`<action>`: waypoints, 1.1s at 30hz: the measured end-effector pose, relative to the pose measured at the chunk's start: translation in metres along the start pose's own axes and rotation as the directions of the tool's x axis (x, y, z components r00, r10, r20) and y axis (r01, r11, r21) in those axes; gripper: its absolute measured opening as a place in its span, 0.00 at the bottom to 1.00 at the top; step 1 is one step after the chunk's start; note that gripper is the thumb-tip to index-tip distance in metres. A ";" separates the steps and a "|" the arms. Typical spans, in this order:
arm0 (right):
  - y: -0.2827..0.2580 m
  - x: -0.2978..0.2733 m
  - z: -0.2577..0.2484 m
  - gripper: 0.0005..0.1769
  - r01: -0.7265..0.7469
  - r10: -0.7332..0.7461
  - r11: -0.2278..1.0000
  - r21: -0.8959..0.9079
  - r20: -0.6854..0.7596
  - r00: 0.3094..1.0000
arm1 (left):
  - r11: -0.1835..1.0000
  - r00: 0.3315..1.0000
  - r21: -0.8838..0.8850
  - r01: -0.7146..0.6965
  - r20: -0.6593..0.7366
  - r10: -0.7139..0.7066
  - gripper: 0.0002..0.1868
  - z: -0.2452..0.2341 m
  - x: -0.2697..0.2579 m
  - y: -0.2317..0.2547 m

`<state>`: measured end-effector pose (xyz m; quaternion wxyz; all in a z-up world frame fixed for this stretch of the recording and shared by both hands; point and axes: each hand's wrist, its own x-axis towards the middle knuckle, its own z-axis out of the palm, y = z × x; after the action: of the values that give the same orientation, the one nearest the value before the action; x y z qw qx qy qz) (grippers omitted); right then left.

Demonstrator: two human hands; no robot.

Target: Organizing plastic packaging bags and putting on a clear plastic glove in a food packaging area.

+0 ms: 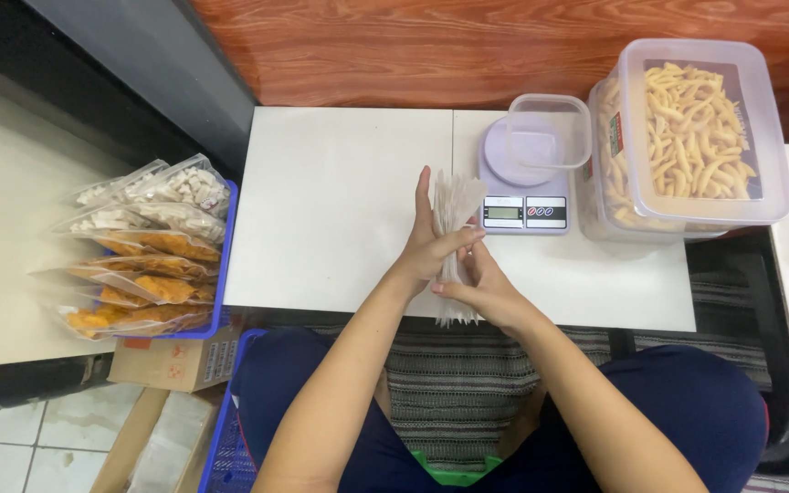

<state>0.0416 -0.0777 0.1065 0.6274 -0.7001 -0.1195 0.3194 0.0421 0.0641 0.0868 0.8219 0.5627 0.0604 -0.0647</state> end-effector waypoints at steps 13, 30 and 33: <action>0.044 0.020 0.008 0.41 0.036 -0.027 0.984 -0.175 0.056 0.998 | 0.994 0.982 -0.049 -0.102 -0.162 0.093 0.67 -0.029 0.003 0.011; 0.020 0.046 0.032 0.32 -0.045 0.046 0.990 -0.132 0.003 0.999 | 0.966 0.974 -0.260 -0.007 -0.220 -0.051 0.69 -0.038 -0.011 0.036; 0.032 0.053 0.025 0.31 -0.039 0.035 0.998 0.045 0.070 0.997 | 0.969 0.969 -0.246 0.001 -0.239 -0.062 0.64 -0.044 -0.011 0.039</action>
<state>0.0599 -0.0339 0.0596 0.6330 -0.6759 -0.1206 0.3576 0.0373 0.1190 0.1084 0.8699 0.4600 0.1780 0.0002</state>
